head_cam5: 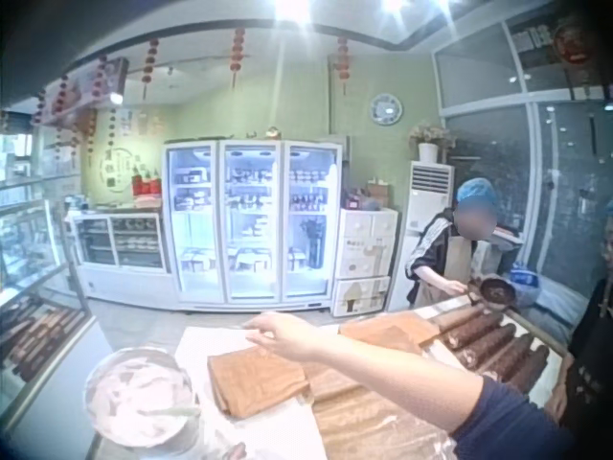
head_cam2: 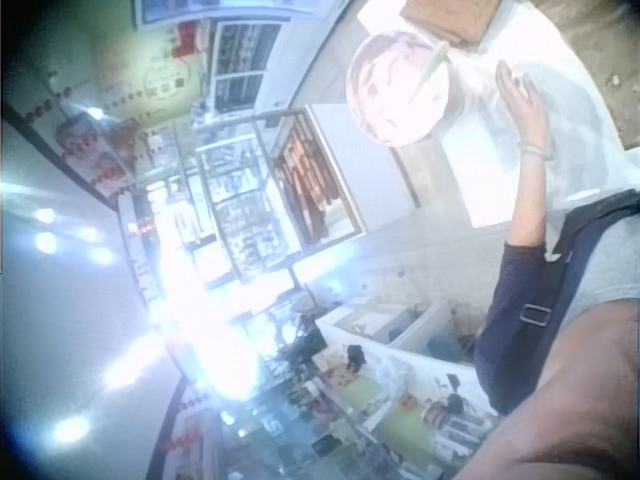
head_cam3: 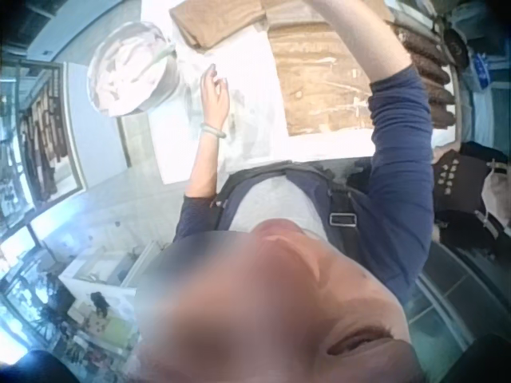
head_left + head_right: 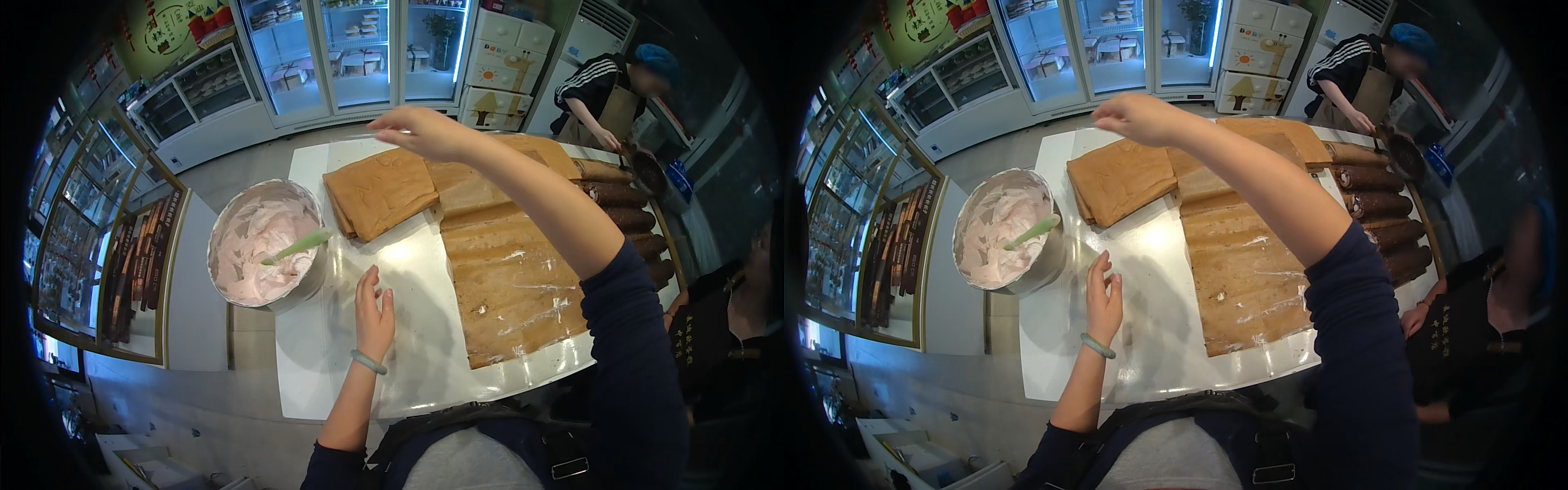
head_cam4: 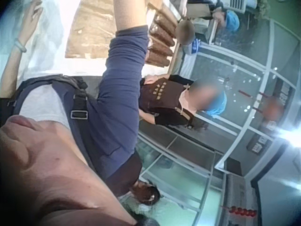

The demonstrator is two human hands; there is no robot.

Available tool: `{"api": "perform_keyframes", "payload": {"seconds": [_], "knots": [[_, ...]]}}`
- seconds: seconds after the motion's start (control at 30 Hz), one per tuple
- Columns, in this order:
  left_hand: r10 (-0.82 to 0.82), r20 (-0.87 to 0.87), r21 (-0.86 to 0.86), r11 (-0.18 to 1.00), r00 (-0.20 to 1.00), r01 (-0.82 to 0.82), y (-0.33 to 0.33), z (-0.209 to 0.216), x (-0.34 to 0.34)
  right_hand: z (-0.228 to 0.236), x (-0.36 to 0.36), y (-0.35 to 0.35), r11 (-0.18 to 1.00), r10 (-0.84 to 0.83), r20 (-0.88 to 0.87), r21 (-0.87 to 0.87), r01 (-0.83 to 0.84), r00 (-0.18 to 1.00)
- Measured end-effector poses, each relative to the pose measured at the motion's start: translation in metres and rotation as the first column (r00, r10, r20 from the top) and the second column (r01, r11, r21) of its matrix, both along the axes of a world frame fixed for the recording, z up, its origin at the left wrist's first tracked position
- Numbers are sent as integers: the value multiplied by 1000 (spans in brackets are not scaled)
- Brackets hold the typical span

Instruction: The person spreads white cream onto flat brown sheets using a spatula, then rolls each sheet into a cylindrical roll. The finished rolls are placed on a tray. The process is repeated for multiple sheets.

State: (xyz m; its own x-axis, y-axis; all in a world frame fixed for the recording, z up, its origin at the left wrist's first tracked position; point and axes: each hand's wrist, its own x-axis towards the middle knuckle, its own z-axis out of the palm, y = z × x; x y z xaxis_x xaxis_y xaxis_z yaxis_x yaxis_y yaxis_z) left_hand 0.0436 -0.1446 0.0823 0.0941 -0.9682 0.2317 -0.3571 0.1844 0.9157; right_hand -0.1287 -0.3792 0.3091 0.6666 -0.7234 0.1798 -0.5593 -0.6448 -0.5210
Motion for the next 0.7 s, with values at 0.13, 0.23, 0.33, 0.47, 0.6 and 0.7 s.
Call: {"api": "perform_keyframes", "payload": {"seconds": [0.13,0.23,0.33,0.47,0.6,0.7], "knots": [[65,216,14,997,974,-70,-100,-19,-9,-60,-93,-72,747,-573,71,454,485,816],[244,251,-54,970,937,-238,-173,-31,-7,-132,-135,-139,631,-698,34,503,591,715],[360,352,33,918,864,-396,-222,-40,6,-200,-159,-194,688,-688,62,370,624,723],[393,401,89,882,828,-462,-249,-44,19,-251,-156,-240,728,-673,19,198,657,739],[406,468,97,859,785,-502,-248,-39,19,-257,-130,-258,693,-637,-168,302,655,752],[494,340,-73,862,800,-501,-245,-34,10,-244,-120,-256,650,-710,-114,272,709,695]]}}
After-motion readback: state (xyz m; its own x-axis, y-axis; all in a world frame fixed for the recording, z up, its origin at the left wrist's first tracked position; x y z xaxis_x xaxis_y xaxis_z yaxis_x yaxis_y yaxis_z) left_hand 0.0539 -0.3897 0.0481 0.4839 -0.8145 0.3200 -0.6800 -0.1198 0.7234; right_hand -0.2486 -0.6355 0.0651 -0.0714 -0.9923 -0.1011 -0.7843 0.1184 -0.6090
